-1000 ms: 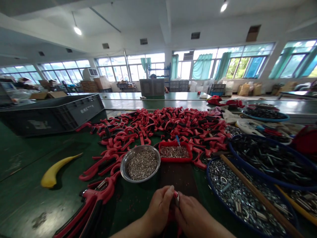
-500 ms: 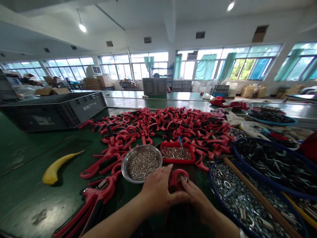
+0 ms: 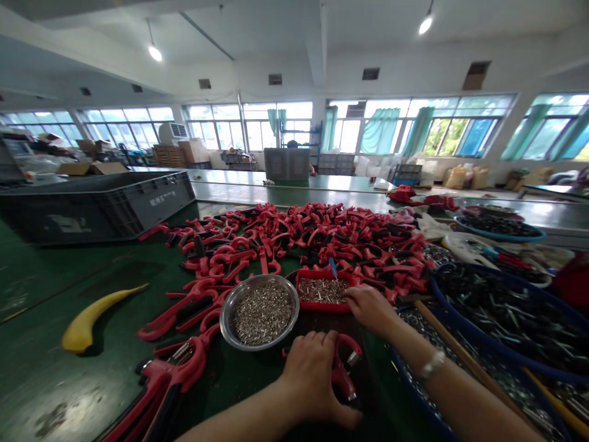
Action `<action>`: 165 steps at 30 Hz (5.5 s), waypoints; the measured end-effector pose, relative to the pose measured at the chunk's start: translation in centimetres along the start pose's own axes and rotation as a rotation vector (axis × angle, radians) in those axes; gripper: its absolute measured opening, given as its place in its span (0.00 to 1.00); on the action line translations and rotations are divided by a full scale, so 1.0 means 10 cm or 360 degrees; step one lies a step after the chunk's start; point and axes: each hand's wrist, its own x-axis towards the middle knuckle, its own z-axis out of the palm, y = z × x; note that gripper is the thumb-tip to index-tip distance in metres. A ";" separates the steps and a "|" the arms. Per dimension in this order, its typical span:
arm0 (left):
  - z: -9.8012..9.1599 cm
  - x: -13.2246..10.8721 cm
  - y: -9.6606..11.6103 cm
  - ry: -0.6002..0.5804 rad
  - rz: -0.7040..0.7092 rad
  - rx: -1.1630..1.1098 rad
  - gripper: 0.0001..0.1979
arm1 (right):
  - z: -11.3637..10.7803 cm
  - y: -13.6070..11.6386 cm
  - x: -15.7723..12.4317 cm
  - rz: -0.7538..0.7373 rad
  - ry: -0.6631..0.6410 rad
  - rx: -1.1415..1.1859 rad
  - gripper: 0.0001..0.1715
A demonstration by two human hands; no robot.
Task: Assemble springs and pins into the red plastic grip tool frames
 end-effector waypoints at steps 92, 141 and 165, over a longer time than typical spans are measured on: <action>-0.19 0.24 -0.30 0.0064 0.0119 -0.0355 0.09 | 0.71 0.13 -0.83 -0.0198 0.0470 0.0172 0.12; -0.42 -0.06 0.04 -0.0240 0.0319 0.0377 0.15 | 0.42 0.19 -0.96 -0.0640 0.0319 0.0017 0.17; -0.09 0.02 -0.16 0.0303 -0.0092 0.0086 0.16 | 0.32 0.24 -0.40 -0.0187 0.0120 0.0375 0.15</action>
